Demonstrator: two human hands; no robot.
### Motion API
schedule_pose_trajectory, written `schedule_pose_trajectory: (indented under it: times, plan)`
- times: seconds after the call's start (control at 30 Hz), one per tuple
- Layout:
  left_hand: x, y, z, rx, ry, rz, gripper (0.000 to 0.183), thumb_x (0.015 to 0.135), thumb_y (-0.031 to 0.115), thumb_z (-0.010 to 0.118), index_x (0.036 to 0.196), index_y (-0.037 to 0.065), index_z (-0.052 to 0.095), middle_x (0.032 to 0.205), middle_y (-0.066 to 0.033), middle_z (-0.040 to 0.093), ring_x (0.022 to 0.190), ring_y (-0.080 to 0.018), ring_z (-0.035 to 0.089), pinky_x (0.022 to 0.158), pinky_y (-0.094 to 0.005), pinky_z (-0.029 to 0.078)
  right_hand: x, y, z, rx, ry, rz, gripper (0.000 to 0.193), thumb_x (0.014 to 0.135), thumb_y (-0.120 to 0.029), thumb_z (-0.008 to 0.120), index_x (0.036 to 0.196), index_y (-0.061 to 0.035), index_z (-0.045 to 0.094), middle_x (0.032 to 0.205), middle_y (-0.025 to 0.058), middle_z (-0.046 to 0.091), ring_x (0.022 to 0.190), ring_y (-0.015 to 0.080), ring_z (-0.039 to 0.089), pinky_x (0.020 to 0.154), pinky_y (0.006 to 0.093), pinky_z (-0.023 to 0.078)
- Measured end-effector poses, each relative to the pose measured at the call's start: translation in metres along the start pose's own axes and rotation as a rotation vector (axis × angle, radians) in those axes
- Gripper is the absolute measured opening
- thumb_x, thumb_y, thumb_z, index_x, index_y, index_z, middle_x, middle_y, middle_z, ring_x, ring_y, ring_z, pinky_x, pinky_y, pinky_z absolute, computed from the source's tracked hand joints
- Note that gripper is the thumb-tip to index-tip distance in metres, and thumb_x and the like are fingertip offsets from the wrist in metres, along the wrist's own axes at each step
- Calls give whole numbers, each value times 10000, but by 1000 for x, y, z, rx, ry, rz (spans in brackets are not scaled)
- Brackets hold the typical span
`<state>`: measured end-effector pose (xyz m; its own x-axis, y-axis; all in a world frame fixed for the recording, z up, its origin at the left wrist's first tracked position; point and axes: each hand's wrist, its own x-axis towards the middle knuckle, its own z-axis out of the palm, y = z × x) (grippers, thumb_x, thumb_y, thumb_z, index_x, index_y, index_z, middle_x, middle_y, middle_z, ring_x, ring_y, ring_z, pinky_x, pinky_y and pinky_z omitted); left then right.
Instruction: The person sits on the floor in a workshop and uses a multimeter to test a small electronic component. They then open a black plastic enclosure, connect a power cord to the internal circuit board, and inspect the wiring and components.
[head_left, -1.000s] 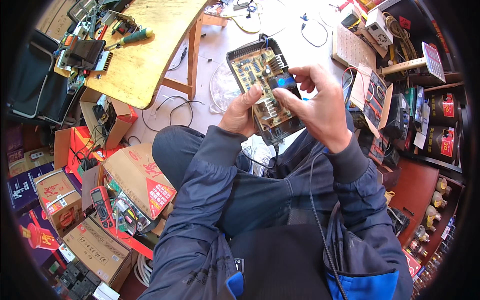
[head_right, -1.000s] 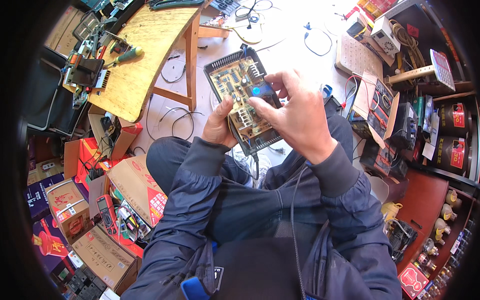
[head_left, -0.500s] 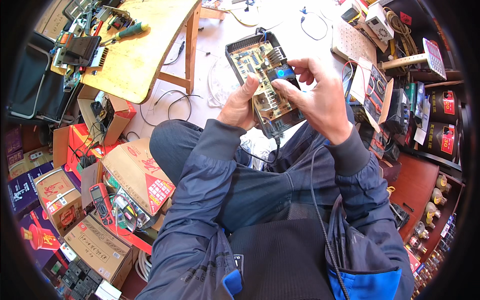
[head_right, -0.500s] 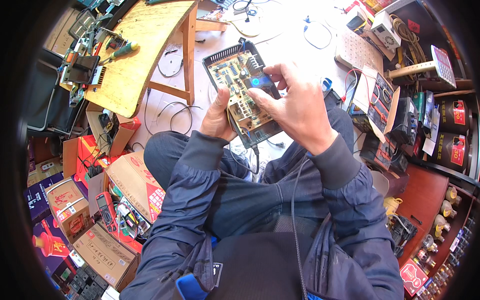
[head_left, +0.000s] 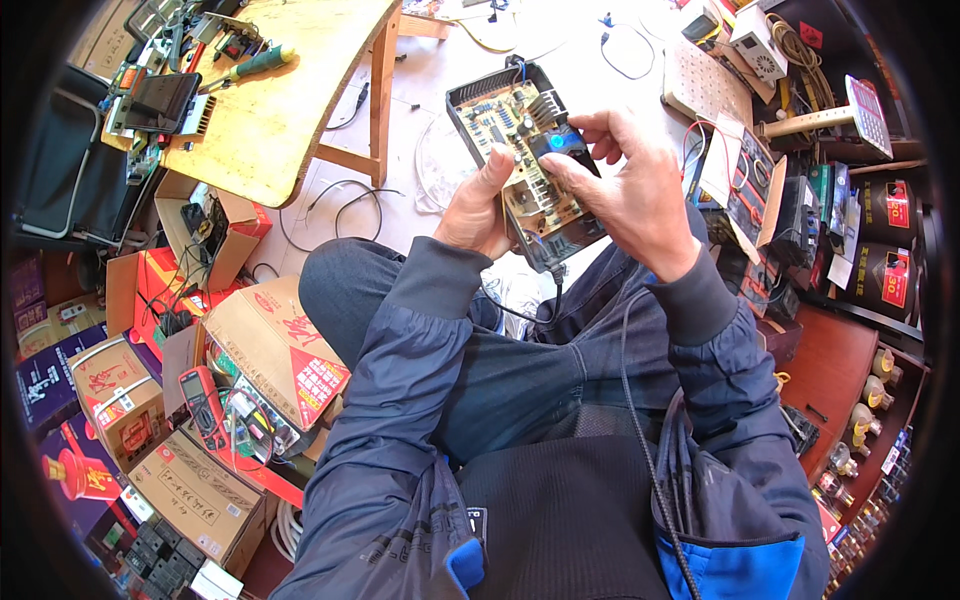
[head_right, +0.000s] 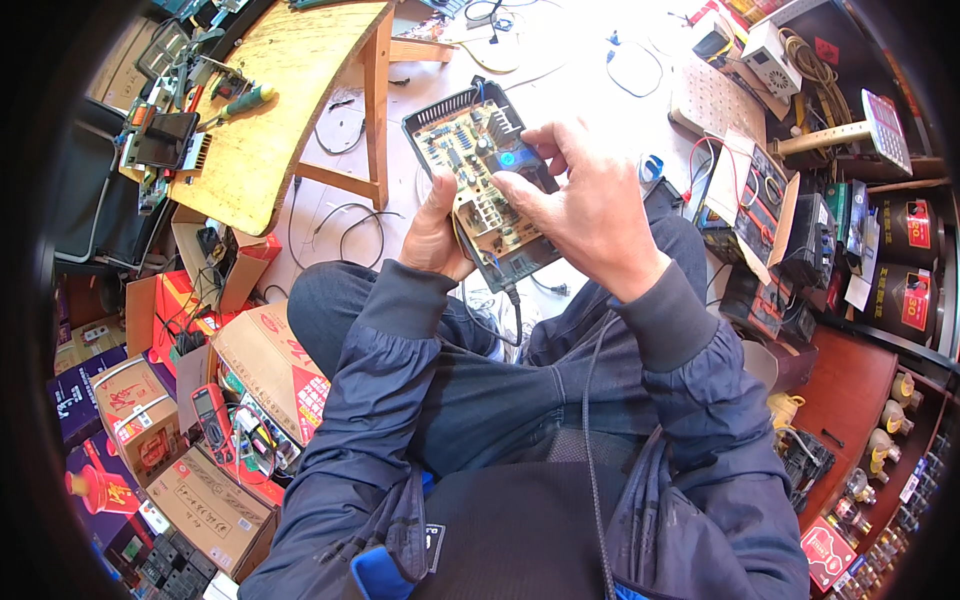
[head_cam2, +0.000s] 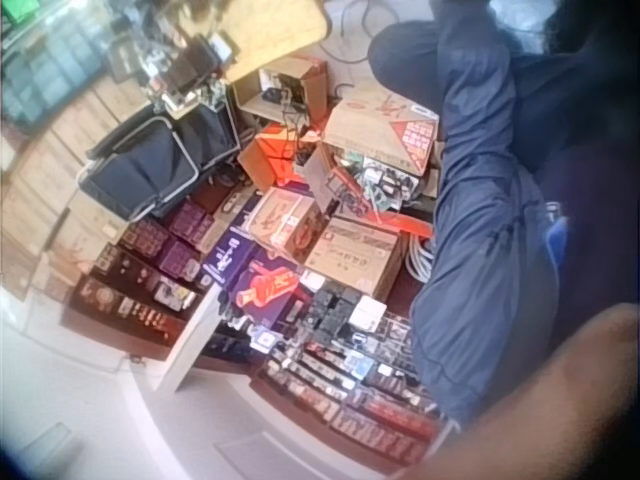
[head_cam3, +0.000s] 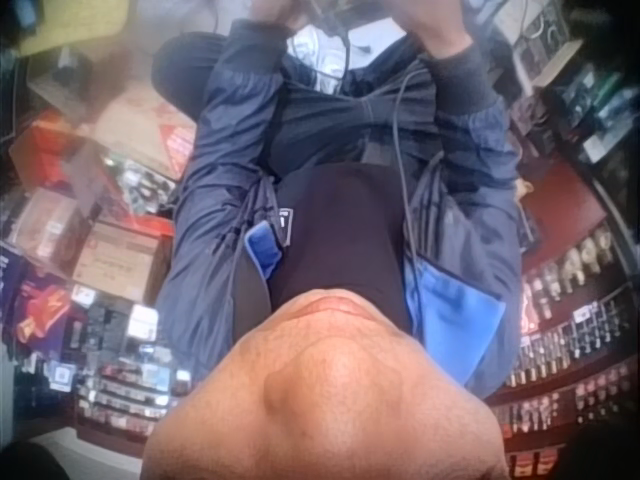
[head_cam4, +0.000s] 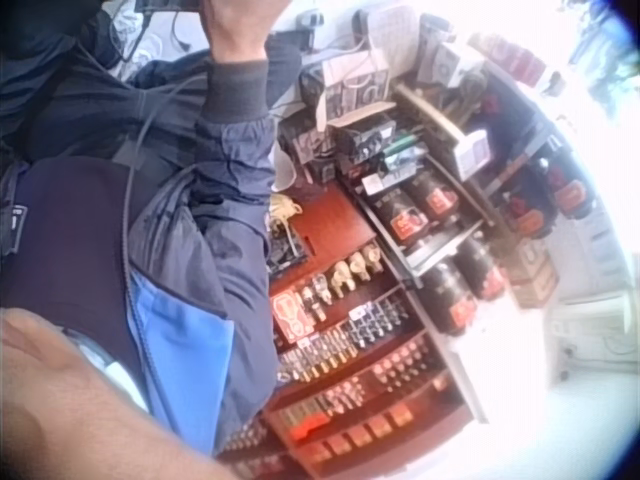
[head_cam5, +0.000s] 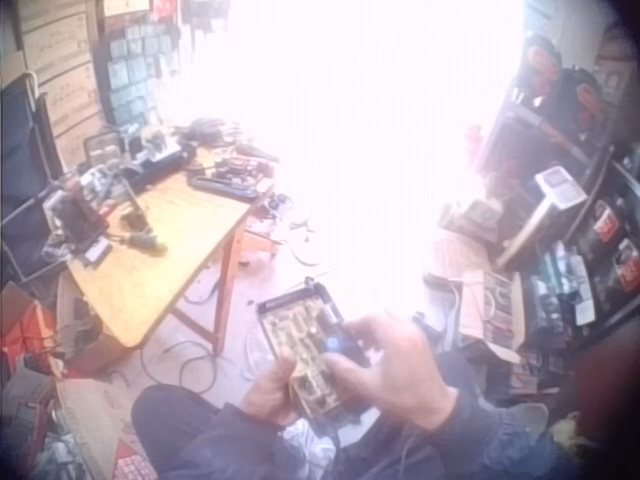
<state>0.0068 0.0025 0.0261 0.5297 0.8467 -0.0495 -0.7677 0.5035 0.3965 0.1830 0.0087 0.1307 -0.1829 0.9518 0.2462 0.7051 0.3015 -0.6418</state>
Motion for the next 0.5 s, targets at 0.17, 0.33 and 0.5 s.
schedule_pose_trajectory:
  times: [0.17,0.33,0.5]
  plan:
    - [-1,0,-4,4,-12,2,795,921,486,778,1487,25,464,1357,-124,646,1223,-238,671,1037,-429,586,-5,-3,-1,-4,8,-43,381,820,-227,854,1061,12,681,838,114,632,734,229,614,674,364,504]
    - [-3,1,-8,63,30,-31,818,915,479,792,1503,25,448,1379,-146,641,1243,-269,665,1059,-467,573,-4,0,-2,-3,6,-21,415,810,-247,874,1086,6,695,794,100,628,730,223,613,676,363,502]
    - [-7,0,-10,93,46,-78,845,876,473,836,1489,18,473,1373,-147,653,1232,-274,673,1052,-466,573,-10,3,-2,-3,-3,28,435,816,-264,880,1114,-3,698,801,95,640,732,212,616,688,360,514]
